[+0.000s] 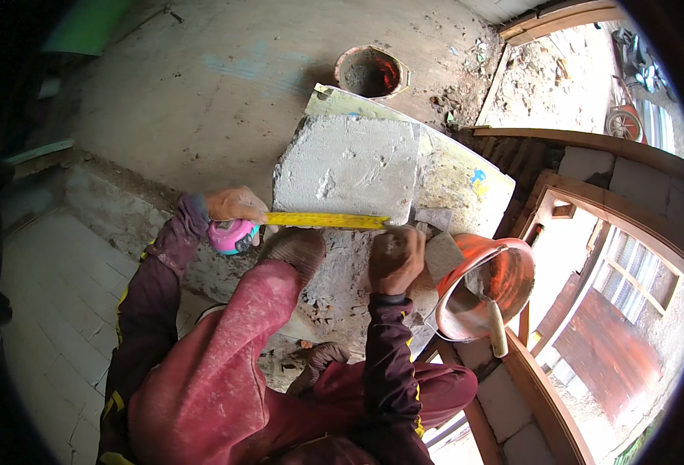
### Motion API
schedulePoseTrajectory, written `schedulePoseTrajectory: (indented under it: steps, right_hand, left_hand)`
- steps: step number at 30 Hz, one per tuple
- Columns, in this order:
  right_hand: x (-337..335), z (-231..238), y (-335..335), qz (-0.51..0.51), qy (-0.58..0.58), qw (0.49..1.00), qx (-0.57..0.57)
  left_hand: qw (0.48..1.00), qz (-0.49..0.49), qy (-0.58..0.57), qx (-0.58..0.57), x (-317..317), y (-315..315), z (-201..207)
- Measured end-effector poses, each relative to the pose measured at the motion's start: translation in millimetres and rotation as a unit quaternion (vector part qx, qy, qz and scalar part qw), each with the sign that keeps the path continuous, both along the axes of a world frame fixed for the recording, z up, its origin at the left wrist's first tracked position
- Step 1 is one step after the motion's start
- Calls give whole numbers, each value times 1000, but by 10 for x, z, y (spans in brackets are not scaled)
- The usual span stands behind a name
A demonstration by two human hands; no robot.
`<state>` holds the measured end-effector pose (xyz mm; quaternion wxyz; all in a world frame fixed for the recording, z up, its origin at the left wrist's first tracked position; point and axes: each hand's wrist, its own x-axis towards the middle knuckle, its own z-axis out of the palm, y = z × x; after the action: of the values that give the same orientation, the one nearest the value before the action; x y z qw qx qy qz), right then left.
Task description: The person measures a rectangular concrete block with a tape measure, then uses a hand saw to cut it. After sawing, they use a hammer to break the block along the cut line. The person then picks up a piece of wood and places it outside the window frame.
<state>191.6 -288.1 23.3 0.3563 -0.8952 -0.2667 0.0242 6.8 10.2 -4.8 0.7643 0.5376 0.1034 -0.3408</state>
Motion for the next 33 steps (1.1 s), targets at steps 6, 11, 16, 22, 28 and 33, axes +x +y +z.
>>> schedulePoseTrajectory:
  steps: [6,11,16,22,28,33]
  right_hand:
    - [184,-172,-117,-61,-23,997,-46]
    - [177,-234,-147,-68,-24,997,-34]
    - [206,-243,-184,-81,33,996,-15]
    - [217,-285,-203,-61,30,998,7]
    - [206,-290,-220,-89,110,989,46]
    - [226,-255,-221,-83,105,991,16]
  left_hand:
    - [987,-50,-35,147,-77,82,-179]
    - [994,-28,-18,105,-124,52,-221]
    - [995,-8,9,96,-122,21,-205]
    - [992,-14,-21,123,-120,11,-233]
    - [993,-29,-5,112,-106,34,-210]
    - [997,4,5,75,-102,12,-181]
